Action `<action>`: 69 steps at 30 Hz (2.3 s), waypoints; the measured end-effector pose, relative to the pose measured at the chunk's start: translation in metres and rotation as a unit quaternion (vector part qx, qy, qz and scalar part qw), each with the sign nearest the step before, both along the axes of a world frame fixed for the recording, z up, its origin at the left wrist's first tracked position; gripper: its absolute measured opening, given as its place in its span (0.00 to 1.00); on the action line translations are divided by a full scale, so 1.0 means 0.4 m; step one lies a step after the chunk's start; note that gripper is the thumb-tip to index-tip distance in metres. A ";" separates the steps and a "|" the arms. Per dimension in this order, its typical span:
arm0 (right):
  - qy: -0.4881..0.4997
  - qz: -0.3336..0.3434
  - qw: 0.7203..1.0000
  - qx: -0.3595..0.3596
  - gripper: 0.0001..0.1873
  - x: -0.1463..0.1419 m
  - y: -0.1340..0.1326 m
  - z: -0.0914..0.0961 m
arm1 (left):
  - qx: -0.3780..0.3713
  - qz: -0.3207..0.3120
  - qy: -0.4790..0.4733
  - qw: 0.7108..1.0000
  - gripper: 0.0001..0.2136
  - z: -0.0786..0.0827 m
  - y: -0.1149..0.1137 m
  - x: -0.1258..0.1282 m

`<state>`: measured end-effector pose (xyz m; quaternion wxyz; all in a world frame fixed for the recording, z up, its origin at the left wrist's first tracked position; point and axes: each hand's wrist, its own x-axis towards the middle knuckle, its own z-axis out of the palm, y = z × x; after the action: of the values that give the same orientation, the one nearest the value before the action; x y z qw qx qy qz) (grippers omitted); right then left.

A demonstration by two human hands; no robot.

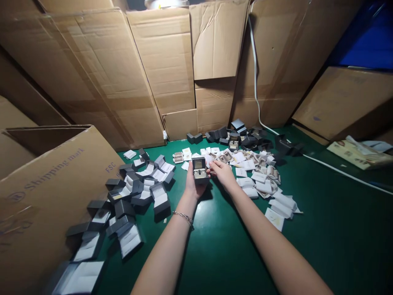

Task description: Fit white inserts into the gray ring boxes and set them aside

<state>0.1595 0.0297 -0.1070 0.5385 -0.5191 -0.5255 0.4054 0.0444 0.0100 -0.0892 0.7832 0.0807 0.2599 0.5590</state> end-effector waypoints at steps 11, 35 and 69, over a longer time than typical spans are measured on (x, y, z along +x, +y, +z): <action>-0.013 -0.007 1.000 -0.013 0.13 -0.016 -0.047 0.064 | 0.019 0.015 0.012 1.000 0.20 -0.014 0.003 0.001; -0.462 0.119 0.863 0.167 0.11 -0.032 -0.108 0.146 | 0.013 0.033 -0.007 0.999 0.15 -0.016 0.012 -0.048; -0.341 0.088 0.935 0.033 0.12 -0.002 -0.077 0.133 | 0.008 0.001 0.000 1.000 0.18 -0.023 0.009 -0.024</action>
<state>0.1586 -0.0012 -0.0537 0.3058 -0.5601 -0.7341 0.2323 0.0350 0.0135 -0.0984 0.7820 0.0867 0.2550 0.5620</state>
